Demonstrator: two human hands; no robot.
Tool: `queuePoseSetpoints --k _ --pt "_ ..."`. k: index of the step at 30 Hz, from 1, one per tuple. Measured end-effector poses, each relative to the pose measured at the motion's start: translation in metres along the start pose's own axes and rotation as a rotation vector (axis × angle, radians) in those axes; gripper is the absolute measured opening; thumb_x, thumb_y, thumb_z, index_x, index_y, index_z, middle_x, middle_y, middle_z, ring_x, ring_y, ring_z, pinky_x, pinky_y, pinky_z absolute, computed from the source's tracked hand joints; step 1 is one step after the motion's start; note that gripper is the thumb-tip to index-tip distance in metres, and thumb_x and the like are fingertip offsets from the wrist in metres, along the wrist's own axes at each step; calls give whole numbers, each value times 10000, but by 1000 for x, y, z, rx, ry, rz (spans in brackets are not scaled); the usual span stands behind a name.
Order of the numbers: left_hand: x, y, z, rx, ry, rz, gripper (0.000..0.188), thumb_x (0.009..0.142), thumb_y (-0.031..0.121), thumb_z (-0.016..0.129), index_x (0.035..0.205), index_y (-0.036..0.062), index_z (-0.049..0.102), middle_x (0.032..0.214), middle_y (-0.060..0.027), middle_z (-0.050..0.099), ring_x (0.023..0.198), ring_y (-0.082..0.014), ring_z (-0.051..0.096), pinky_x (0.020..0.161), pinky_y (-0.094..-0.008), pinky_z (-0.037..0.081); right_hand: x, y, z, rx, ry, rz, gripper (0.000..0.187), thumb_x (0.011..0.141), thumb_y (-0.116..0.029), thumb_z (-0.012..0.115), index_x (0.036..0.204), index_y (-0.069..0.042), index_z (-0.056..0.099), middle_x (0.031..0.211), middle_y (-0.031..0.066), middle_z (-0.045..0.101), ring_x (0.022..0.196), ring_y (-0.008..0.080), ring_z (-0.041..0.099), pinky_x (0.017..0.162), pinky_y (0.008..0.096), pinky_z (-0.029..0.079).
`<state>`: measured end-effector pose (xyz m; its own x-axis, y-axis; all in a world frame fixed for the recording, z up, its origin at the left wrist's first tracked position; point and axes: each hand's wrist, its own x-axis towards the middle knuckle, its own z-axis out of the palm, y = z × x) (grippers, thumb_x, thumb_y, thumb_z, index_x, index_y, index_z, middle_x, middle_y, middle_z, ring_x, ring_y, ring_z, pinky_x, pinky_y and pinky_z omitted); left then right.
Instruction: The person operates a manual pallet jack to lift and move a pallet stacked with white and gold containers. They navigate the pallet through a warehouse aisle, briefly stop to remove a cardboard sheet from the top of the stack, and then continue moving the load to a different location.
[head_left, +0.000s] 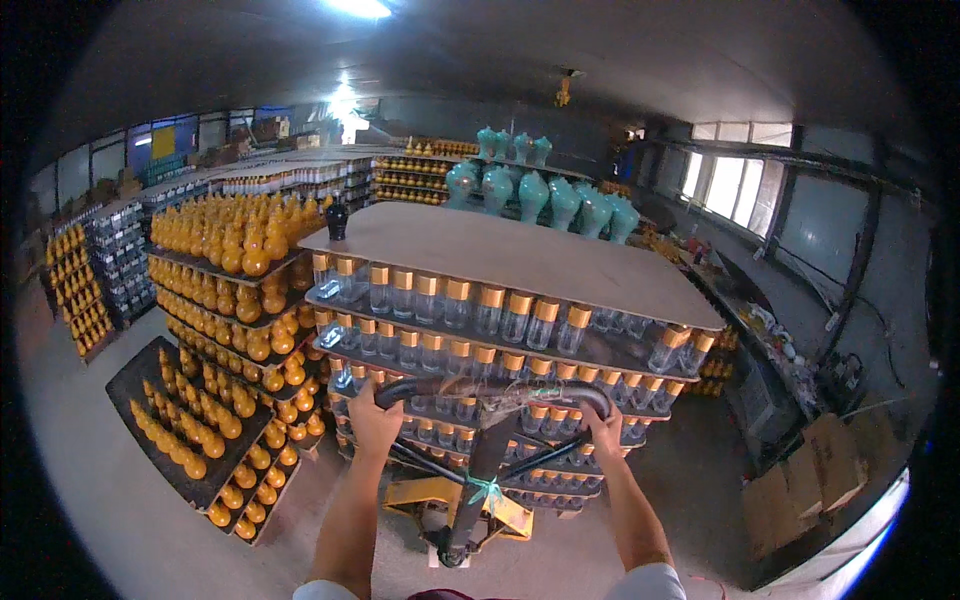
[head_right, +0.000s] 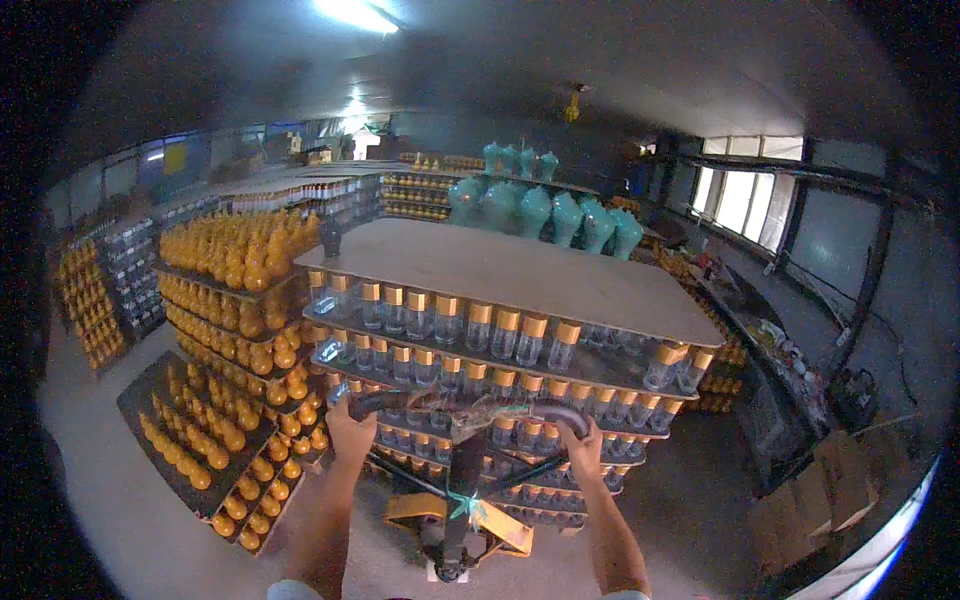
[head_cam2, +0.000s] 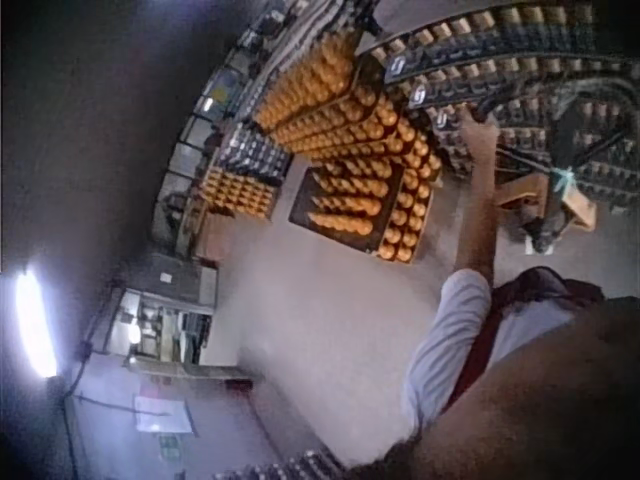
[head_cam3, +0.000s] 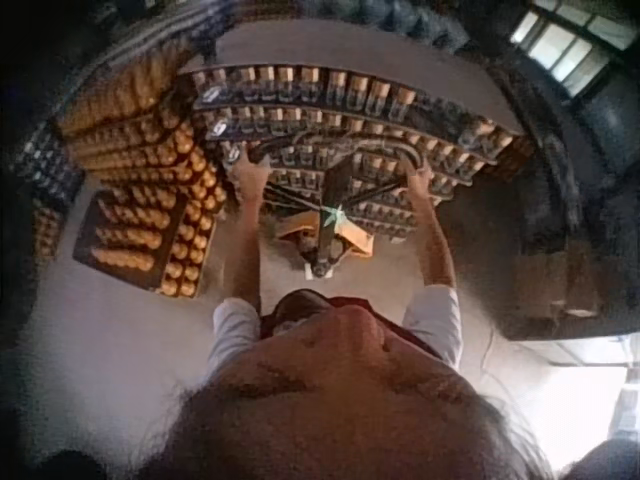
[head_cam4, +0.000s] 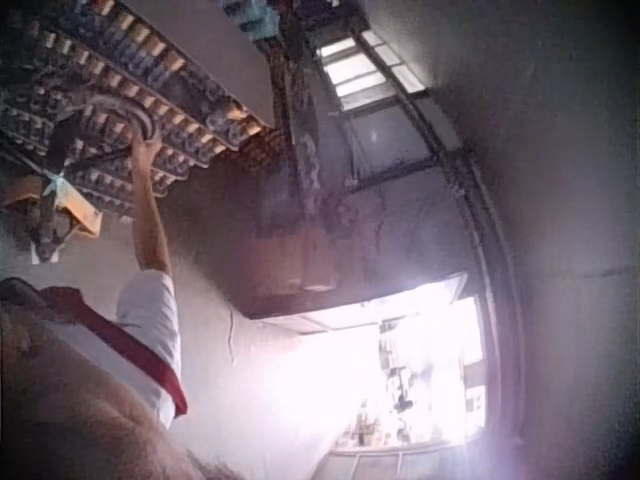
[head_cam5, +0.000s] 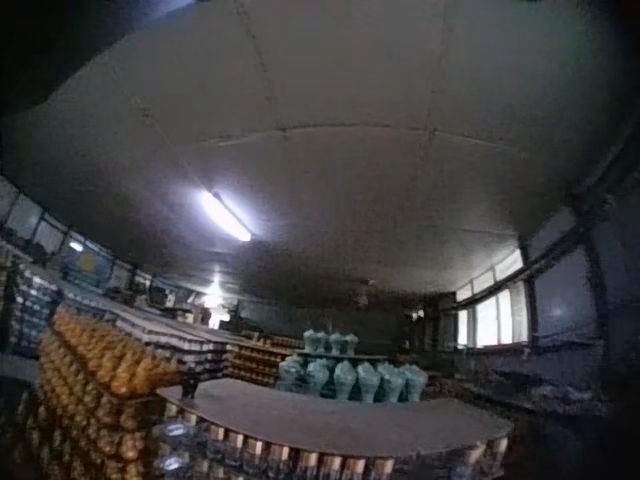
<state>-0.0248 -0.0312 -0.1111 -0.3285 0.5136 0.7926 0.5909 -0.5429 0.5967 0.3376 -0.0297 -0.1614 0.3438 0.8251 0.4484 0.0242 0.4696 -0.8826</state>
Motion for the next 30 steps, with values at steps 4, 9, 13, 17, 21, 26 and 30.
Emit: queuePoseSetpoints --k 4,9,13,17,21,26,30 --pt "10 -23 5 38 9 89 193 668 57 673 835 -5 597 665 -149 598 606 -270 620 568 -322 462 6 -10 -37 402 -616 268 752 821 -713 321 942 -5 546 696 82 543 647 196 500 646 336 404" --pt "9 -29 7 -62 -89 -121 244 645 49 687 875 8 617 751 -150 645 692 -261 649 637 -317 486 43 -16 -20 210 -941 722 874 781 -753 296 1106 22 536 834 108 565 811 240 541 781 362 426" --pt "5 -16 -5 -15 -32 -4 248 639 55 691 869 11 610 748 -144 643 689 -252 651 633 -311 485 59 -4 -3 101 -1025 755 912 736 -774 350 1134 28 525 926 131 555 881 252 535 821 363 423" --pt "1 -13 -9 9 -83 -103 250 646 59 691 880 30 608 750 -142 642 664 -244 651 607 -319 483 81 -1 9 -39 -1042 717 960 692 -795 405 1162 35 513 1018 153 546 951 264 529 860 363 420" --pt "-4 -26 -8 -86 -79 -145 242 650 55 680 880 37 610 742 -142 641 652 -254 648 589 -327 479 100 -2 20 -440 -1113 573 1015 648 -816 459 1189 41 502 1110 175 537 1021 276 522 899 363 418" --pt "-6 -16 -8 -29 -152 -226 278 628 90 685 884 23 599 699 -167 619 659 -287 634 587 -345 465 72 -107 53 -1169 -1286 529 787 658 -559 703 1139 40 534 1039 153 601 921 219 586 787 329 488" --pt "-5 -22 -7 -56 -124 -246 265 627 125 687 837 15 568 662 -175 578 664 -331 605 595 -374 447 44 -151 76 -750 -1212 766 567 665 -291 779 1066 40 554 876 92 643 723 136 621 687 251 505"
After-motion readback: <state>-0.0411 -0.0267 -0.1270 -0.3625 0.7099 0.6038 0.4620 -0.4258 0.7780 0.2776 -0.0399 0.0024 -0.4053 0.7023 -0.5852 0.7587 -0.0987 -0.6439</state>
